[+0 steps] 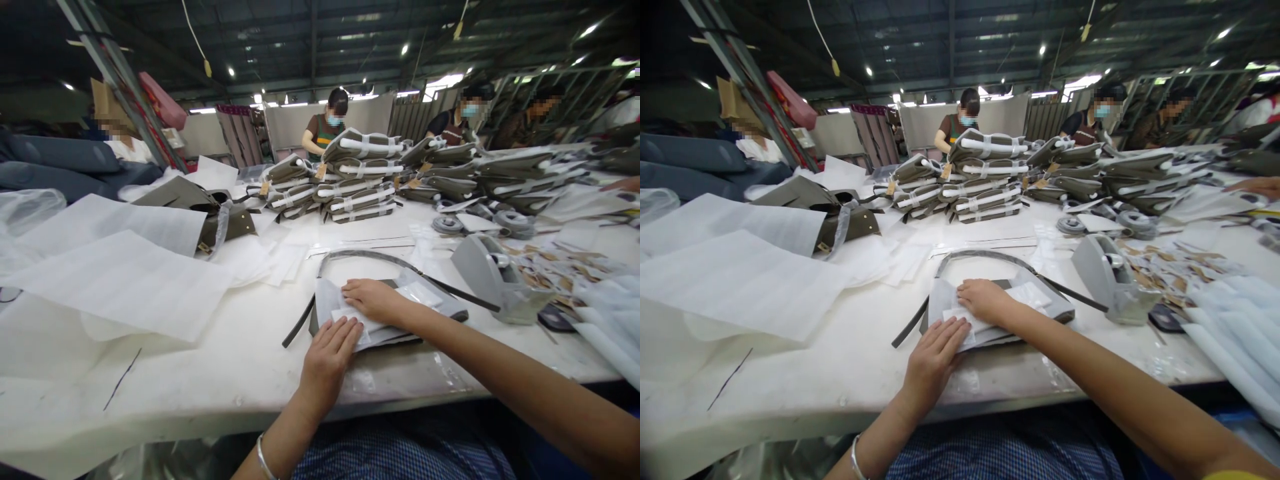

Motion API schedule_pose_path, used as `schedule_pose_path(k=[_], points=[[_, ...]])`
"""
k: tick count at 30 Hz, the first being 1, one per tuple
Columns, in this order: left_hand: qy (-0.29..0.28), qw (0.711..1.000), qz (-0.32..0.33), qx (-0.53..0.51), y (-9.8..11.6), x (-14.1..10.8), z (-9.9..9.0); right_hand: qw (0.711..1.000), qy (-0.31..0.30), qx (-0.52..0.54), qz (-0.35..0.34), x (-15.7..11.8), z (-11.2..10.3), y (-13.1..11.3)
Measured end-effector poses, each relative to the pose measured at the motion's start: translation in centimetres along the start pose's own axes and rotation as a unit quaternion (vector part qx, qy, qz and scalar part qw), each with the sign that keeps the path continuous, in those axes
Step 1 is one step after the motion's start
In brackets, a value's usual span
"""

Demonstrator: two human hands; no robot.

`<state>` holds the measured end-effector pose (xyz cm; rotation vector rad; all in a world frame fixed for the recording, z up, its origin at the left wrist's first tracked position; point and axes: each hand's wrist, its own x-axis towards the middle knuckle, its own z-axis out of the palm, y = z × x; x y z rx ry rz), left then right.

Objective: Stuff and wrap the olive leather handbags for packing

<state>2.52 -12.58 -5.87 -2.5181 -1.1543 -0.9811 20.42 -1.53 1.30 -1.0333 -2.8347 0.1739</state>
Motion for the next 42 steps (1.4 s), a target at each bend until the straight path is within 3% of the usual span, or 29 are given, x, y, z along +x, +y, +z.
schedule_pose_path(k=[2, 6, 8, 11, 15, 23, 32, 37, 42], points=[[-0.001, 1.000, -0.001, -0.002, 0.0, 0.0, 0.0, 0.998, 0.060, 0.027, -0.008, -2.7, 0.0, -1.2], [0.000, 1.000, -0.009, -0.019, 0.1, 0.0, 0.0, 0.961, 0.265, 0.074, -0.022, -9.7, 1.3, -4.1], [-0.004, 0.999, -0.013, -0.029, 0.1, 0.0, -0.1, 0.955, 0.283, 0.066, -0.059, -12.4, 2.7, -5.3], [-0.015, 0.999, -0.016, -0.039, 0.0, 0.0, -0.2, 0.971, 0.221, 0.045, -0.080, -14.2, 5.1, -6.5], [-0.026, 0.999, -0.015, -0.036, -0.1, 0.0, -0.4, 0.979, 0.188, 0.047, -0.062, -13.5, 7.1, -7.0], [-0.043, 0.999, -0.007, -0.014, -0.3, 0.0, -0.5, 0.954, 0.274, 0.003, -0.118, -11.3, 6.8, -6.8], [-0.043, 0.999, 0.012, -0.006, -0.3, 0.2, -1.0, 0.945, 0.304, 0.041, -0.117, -13.6, 8.0, -8.4], [-0.040, 0.999, 0.012, -0.010, -0.3, 0.2, -0.9, 0.957, 0.268, 0.052, -0.100, -13.0, 8.1, -8.2], [-0.071, 0.997, 0.013, -0.020, -0.3, 0.3, -1.4, 0.949, 0.290, 0.064, -0.108, -12.3, 8.3, -8.4]])
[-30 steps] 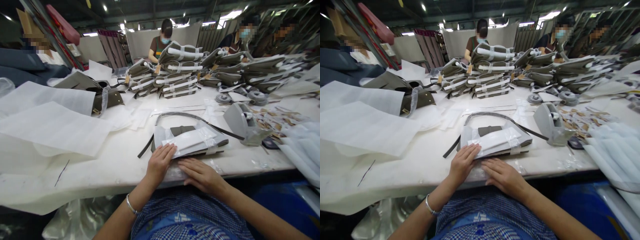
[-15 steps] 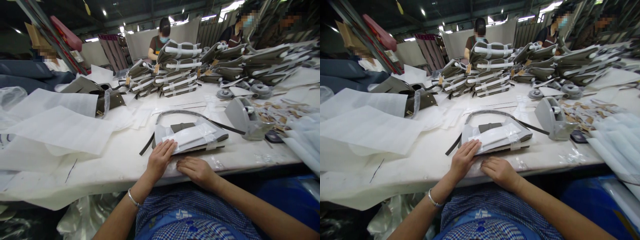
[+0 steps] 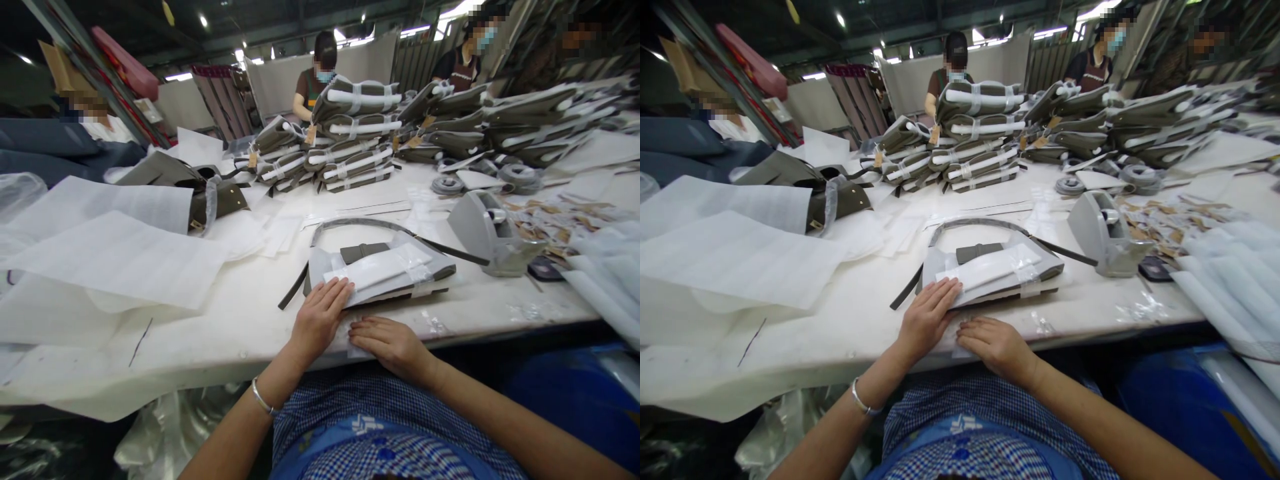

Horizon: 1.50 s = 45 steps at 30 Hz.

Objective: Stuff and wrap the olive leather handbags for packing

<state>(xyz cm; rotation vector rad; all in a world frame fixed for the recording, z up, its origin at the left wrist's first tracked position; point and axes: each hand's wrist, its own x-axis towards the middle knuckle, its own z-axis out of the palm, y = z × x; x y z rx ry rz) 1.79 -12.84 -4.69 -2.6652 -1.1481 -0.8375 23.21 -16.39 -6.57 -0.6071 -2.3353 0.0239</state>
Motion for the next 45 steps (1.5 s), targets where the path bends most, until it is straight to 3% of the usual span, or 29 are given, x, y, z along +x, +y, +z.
schedule_pose_path(k=[4, 14, 27, 31, 36, 39, 45], points=[[-0.022, 1.000, -0.004, -0.020, 0.0, 0.0, -0.3, 1.000, 0.026, 0.007, 0.007, -0.3, 0.1, -0.3], [0.017, 1.000, -0.012, 0.013, -0.2, -0.2, 1.0, 0.998, 0.050, 0.016, 0.020, -0.2, -1.0, -1.8], [0.010, 0.999, 0.004, 0.054, 0.3, -0.3, 0.7, 0.995, 0.066, -0.058, 0.052, 5.3, -4.7, -0.2], [0.024, 0.999, 0.008, 0.028, 0.5, 0.0, 0.6, 0.991, 0.033, -0.091, 0.091, 6.8, -4.7, 1.1], [0.039, 0.999, 0.015, -0.021, 0.4, 0.3, 0.0, 0.975, -0.011, -0.097, 0.201, 8.5, -4.1, 3.0], [0.039, 0.998, 0.009, -0.054, 0.1, 0.2, -0.2, 0.961, -0.064, -0.091, 0.252, 9.2, -3.4, 4.1], [0.061, 0.995, 0.004, -0.083, -0.3, 0.1, 0.0, 0.942, -0.185, -0.050, 0.276, 10.9, -3.1, 5.9]])
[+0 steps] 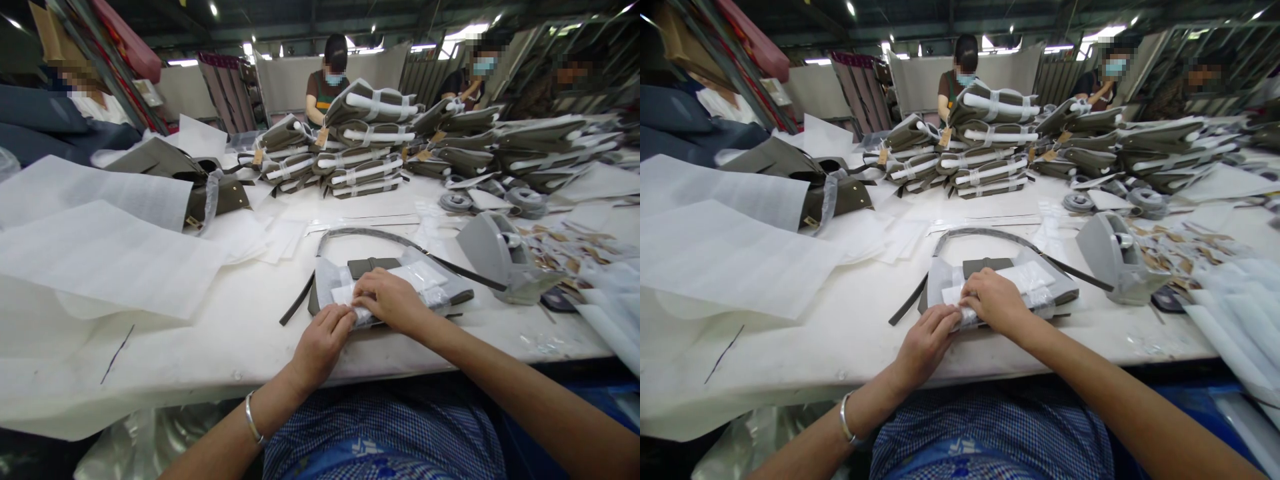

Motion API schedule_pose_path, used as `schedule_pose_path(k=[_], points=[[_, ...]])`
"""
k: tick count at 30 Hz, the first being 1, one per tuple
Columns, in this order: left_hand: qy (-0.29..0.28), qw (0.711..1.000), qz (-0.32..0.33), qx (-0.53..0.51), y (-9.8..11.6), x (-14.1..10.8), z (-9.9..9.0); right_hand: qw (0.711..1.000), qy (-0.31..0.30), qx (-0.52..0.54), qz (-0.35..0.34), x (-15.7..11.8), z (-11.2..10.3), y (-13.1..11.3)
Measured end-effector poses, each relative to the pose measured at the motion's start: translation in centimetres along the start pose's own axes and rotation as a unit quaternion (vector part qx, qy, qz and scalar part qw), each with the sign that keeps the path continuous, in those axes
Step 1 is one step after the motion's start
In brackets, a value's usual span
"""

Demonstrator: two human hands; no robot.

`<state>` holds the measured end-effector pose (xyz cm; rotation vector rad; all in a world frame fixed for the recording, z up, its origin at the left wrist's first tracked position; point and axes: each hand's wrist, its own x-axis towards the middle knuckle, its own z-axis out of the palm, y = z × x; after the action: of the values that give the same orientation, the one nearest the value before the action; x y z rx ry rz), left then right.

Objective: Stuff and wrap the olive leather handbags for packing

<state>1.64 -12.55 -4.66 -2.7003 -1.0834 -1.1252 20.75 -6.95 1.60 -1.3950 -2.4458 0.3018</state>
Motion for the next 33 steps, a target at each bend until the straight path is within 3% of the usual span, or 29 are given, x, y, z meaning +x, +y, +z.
schedule_pose_path(k=[5, 10, 13, 16, 19, 21, 23, 26, 29, 33], points=[[0.001, 1.000, -0.003, 0.000, -0.3, -0.5, 0.1, 0.994, -0.107, -0.003, 0.026, 1.8, -1.5, 0.0], [-0.023, 0.999, 0.019, 0.015, 0.0, -0.7, 0.0, 0.992, -0.122, -0.003, 0.025, 2.7, -1.6, 0.4], [-0.037, 0.998, -0.004, 0.042, 0.4, -0.5, 0.1, 0.997, -0.072, 0.008, 0.017, 2.5, -0.8, 0.6], [-0.034, 0.997, -0.017, 0.068, 0.8, -0.3, 0.2, 0.999, 0.019, 0.041, 0.009, 1.2, -0.5, 0.8], [-0.023, 0.996, -0.011, 0.087, 1.1, -0.1, 0.1, 0.988, 0.110, 0.106, -0.019, -1.3, -1.7, 2.2], [-0.011, 0.995, -0.005, 0.097, 1.1, -0.1, 0.0, 0.978, 0.177, 0.107, -0.007, -3.5, -3.6, 4.6], [-0.001, 0.995, -0.001, 0.103, 1.0, -0.2, 0.0, 0.966, 0.241, 0.061, 0.066, -5.9, -6.0, 8.3], [0.009, 0.994, 0.006, 0.105, 0.7, -0.3, 0.2, 0.917, 0.293, 0.005, 0.270, -9.1, -10.1, 14.7], [0.016, 0.994, 0.011, 0.109, 0.6, -0.4, 0.4, 0.857, 0.261, 0.081, 0.437, -10.8, -13.0, 19.7], [0.013, 0.993, 0.011, 0.115, 0.5, -0.5, 0.6, 0.827, 0.188, 0.208, 0.487, -10.5, -14.3, 22.6]])
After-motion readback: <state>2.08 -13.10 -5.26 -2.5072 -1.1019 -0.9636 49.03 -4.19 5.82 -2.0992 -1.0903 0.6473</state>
